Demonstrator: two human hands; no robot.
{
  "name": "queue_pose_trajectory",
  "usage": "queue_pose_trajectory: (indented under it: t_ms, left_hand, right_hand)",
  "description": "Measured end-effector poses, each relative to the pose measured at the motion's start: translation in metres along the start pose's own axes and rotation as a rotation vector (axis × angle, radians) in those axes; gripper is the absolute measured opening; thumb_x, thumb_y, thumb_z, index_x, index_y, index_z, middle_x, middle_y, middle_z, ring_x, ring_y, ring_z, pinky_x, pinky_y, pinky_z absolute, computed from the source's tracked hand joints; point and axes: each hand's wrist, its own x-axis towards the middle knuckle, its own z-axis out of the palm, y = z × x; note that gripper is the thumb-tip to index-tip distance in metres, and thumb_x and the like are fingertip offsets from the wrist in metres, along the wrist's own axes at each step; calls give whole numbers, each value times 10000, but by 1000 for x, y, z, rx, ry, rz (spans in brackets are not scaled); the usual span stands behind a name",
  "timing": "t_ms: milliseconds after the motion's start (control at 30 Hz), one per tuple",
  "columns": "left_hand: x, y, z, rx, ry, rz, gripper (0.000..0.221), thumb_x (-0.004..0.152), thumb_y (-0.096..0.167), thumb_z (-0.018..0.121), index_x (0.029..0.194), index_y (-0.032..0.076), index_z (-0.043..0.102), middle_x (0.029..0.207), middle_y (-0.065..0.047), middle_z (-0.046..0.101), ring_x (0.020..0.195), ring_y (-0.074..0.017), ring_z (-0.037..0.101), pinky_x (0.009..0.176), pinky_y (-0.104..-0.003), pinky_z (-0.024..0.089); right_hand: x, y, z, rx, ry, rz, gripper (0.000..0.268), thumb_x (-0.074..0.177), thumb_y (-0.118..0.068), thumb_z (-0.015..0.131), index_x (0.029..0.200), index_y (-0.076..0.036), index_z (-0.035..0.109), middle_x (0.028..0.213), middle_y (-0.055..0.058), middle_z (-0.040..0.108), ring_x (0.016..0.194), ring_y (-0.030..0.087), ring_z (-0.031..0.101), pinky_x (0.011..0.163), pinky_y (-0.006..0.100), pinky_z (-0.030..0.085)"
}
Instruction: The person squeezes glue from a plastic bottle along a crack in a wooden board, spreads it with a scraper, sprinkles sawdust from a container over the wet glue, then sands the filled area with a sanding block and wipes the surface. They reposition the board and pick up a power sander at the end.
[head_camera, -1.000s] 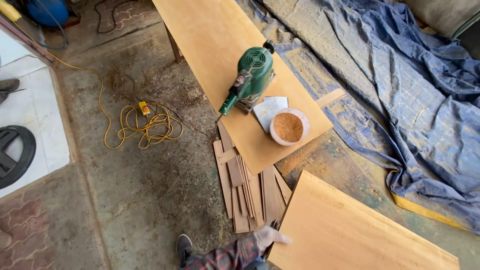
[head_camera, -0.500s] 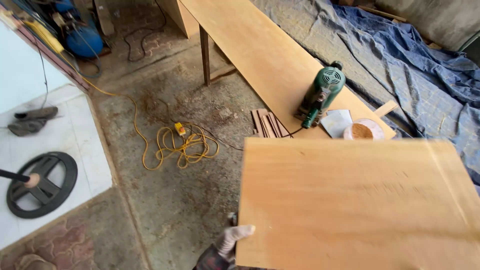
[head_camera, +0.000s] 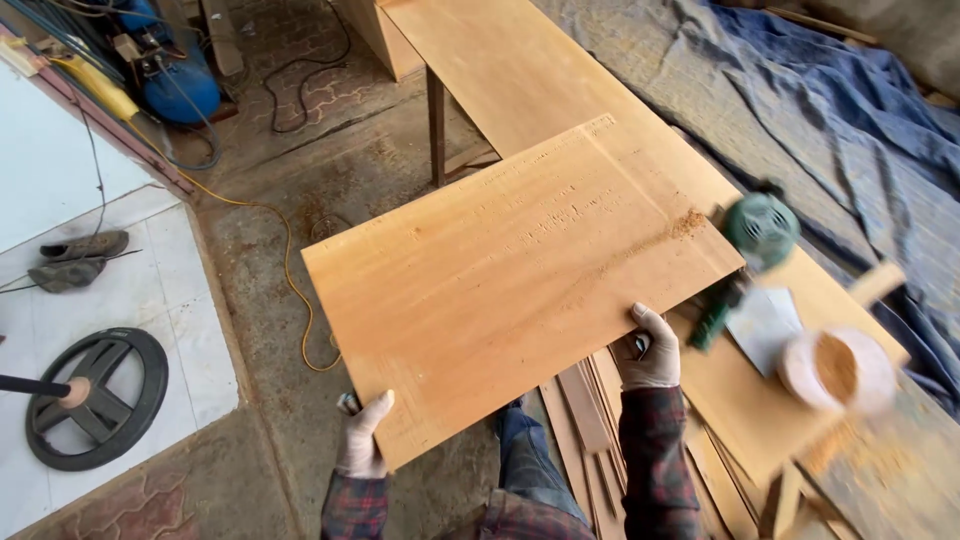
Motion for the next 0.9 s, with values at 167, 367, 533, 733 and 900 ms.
queue_pose_trajectory:
  t_ms: [167,367,533,733,900]
  left_hand:
    - [166,-27,52,3,112,-136,579,743,167,801,1283,76,612,1162,-83,690,1072,-265,661,904,-482,559]
    - [333,-61,120,-38,20,-325,591,739,173,814,1280,31,624,1174,-133,705,1121,-302,670,950,-491,566]
    - [393,-91,156,-64,-55,-458,579,756,181,824,1277,3,644,1194,-156,725,1132,-308,688,969,-478,574]
    - [414,-118,175,29,-103,-529,553,776,191,837,1276,27,667,1198,-113,745,1107,-259,707,954,-426,578]
    - [408,-147,168,76,-131,-606,467,801,126,817,1232,41,660,1129,-100,738,1041,-273,703,898,-440,590]
  right_hand:
    - [170,11,9,-192,582,52,102,856,-134,702,950,-97,695,938,5,712,933,140,682,850,294,575]
    - [309,-19,-25,-201,673,0,72,882,-103,665,951,-85,652,898,15,701,813,139,690,700,249,571]
    - [398,-71,-293,54,42,14,77,975,-20,600,1020,-49,656,924,83,665,640,221,572,524,364,464]
    - [409,-91,-124,-732,576,-25,264,908,-139,646,1162,-74,679,1093,61,698,968,204,681,785,321,581]
    - [383,-95,-156,-1777,537,-136,492,808,-95,669,1297,-35,662,1086,156,683,927,320,662,731,462,551]
